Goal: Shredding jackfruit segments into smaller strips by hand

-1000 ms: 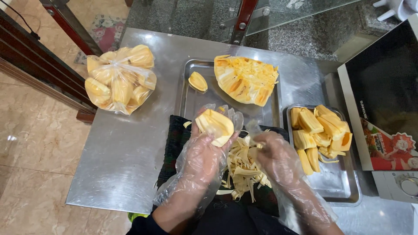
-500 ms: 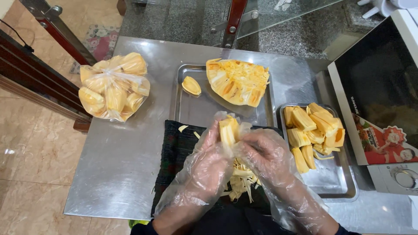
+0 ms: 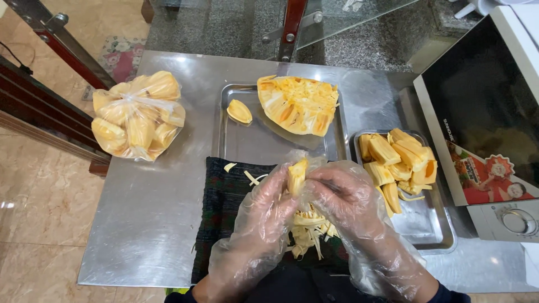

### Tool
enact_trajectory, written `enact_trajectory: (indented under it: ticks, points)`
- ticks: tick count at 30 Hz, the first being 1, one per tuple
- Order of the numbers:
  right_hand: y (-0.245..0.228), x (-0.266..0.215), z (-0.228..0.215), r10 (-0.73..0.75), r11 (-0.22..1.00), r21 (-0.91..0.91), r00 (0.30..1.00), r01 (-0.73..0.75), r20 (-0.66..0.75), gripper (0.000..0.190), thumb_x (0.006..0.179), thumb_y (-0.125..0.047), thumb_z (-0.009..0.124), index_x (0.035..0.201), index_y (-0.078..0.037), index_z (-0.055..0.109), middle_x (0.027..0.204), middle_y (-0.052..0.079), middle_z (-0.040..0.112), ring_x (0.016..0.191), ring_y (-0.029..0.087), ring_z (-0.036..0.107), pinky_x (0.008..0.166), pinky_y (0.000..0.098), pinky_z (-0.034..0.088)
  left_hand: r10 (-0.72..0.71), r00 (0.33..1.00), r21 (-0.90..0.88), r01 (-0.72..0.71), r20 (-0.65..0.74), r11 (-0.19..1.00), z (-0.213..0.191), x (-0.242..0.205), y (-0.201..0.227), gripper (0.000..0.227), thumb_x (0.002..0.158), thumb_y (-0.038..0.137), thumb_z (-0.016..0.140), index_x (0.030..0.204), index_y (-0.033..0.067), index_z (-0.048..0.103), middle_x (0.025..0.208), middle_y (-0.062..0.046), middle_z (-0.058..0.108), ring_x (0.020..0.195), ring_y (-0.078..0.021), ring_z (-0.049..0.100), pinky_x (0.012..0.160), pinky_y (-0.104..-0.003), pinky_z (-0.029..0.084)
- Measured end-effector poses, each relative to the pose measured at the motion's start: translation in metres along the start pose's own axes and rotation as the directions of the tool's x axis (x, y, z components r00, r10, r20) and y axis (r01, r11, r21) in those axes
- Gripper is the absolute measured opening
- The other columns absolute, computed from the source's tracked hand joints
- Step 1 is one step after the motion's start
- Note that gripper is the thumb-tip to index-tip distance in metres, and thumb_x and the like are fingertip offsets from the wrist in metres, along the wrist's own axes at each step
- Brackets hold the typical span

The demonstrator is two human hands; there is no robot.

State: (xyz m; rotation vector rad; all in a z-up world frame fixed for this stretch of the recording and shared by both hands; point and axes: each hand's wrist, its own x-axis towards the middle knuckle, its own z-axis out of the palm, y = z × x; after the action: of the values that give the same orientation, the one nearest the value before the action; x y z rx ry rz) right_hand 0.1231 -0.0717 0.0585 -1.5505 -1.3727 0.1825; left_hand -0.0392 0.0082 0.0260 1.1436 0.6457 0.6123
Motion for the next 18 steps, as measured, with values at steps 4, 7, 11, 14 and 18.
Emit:
enact_trajectory:
  ticks: [4,7,11,14,18]
  points:
    - [-0.003,0.002,-0.003,-0.034,0.998,-0.06,0.998,0.036,0.046,0.019,0.092,-0.023,0.074,0.094,-0.004,0.076,0.09,0.01,0.078,0.079,0.024,0.074,0.075,0.0351,0.058,0.317,0.944,0.312,-0.329,0.092,0.891,-0.001,0.004,0.001,0.053,0.093,0.016,0.072,0.144,0.0108,0.059,0.145,-0.011,0.067,0.133,-0.0221,0.066,0.113,-0.034,0.05]
    - [-0.007,0.003,-0.008,-0.002,0.996,-0.083,0.996,0.01,0.092,0.02,0.093,-0.025,0.073,0.097,-0.006,0.077,0.094,0.01,0.08,0.084,0.024,0.076,0.077,0.0348,0.059,0.35,0.932,0.333,-0.362,0.097,0.871,0.002,0.002,0.009,0.057,0.089,0.004,0.071,0.145,0.0118,0.058,0.149,-0.009,0.064,0.138,-0.0211,0.062,0.116,-0.032,0.048]
    - [0.005,-0.002,-0.012,-0.153,0.97,-0.174,0.982,0.17,0.108,0.018,0.093,-0.018,0.074,0.103,-0.003,0.074,0.098,0.013,0.078,0.086,0.029,0.075,0.079,0.038,0.059,0.579,0.814,0.503,-0.524,0.057,0.687,-0.005,0.014,-0.031,0.043,0.089,0.006,0.078,0.129,0.0135,0.066,0.138,-0.009,0.071,0.127,-0.0262,0.072,0.108,-0.033,0.056]
    - [0.012,-0.006,-0.015,-0.152,0.962,-0.204,0.977,0.18,0.147,0.016,0.094,-0.018,0.072,0.105,-0.006,0.07,0.095,0.011,0.075,0.079,0.026,0.071,0.072,0.0359,0.057,0.606,0.788,0.509,-0.568,0.109,0.647,-0.004,0.015,-0.023,0.048,0.083,-0.006,0.073,0.127,0.0094,0.066,0.137,-0.012,0.071,0.127,-0.0274,0.072,0.11,-0.032,0.055]
    - [0.013,-0.007,-0.017,-0.07,0.983,-0.159,0.986,0.095,0.151,0.02,0.094,-0.023,0.071,0.104,-0.007,0.071,0.094,0.009,0.076,0.081,0.024,0.073,0.072,0.0357,0.058,0.553,0.824,0.423,-0.548,0.126,0.721,0.0,0.013,-0.015,0.054,0.085,-0.008,0.072,0.134,0.0134,0.063,0.143,-0.012,0.068,0.133,-0.0258,0.069,0.115,-0.032,0.053]
